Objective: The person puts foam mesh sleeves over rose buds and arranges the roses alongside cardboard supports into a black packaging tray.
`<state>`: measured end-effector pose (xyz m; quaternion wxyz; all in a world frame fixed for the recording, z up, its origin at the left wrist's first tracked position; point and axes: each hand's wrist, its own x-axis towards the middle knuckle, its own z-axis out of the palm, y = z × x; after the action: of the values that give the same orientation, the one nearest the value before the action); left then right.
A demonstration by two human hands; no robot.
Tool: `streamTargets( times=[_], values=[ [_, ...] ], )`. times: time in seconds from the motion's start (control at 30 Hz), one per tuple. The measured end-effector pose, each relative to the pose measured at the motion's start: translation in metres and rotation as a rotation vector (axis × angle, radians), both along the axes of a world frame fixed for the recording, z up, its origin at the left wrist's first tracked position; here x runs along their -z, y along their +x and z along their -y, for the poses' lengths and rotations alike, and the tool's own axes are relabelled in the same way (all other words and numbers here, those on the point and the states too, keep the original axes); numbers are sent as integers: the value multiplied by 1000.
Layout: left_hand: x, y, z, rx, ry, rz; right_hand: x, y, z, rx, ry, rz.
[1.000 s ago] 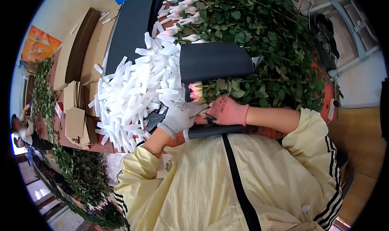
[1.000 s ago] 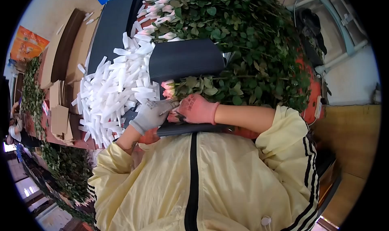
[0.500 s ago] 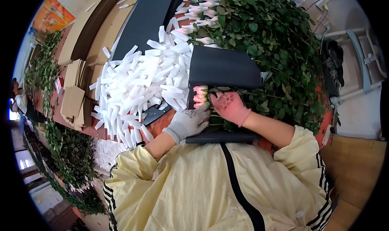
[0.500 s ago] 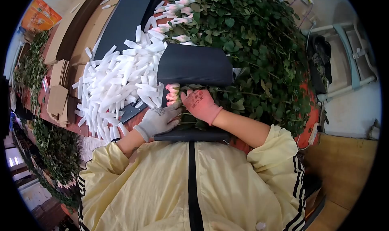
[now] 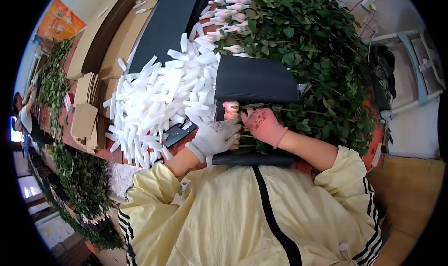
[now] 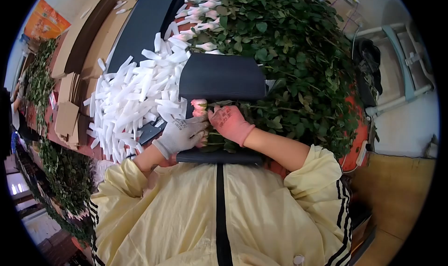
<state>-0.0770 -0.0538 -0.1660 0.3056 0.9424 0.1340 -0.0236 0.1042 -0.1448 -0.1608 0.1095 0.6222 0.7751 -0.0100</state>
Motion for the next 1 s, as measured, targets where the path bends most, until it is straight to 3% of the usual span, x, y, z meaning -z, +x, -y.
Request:
streamTargets(
  times=[0.1,0.17,0.3,0.33,0.37,0.43,0.63,0.73,0.87,0.93,0.97,1.0],
  values=[
    [2,-1,9,-54,131,8,-10,-2,4,5,-37,-16],
    [-4,1,8,-54,123,27,-16,-2,4,80,123,-71],
    [0,5,8,-60,159,11,5,12,-3,-71,343,11],
    [4,5,10,-69,205,-9,-1,7,-5,22,181,1],
    [8,3,14,-71,203,-10,7,8,-5,20,180,1],
    [8,2,20,-115,124,-28,28,15,-6,-26,332,-33],
    [4,2,20,-65,117,-75,38,23,-2,-69,398,-40],
    [7,2,20,-65,137,-70,37,23,-2,-42,291,-8],
    [5,4,18,-32,115,-124,39,21,-2,-6,340,-18],
    [15,0,13,-78,49,95,29,18,-3,-23,304,9],
    [17,0,5,-31,46,83,30,19,-3,25,303,3],
    [16,1,-5,-16,-117,109,33,20,-2,-6,328,-10]
  ],
)
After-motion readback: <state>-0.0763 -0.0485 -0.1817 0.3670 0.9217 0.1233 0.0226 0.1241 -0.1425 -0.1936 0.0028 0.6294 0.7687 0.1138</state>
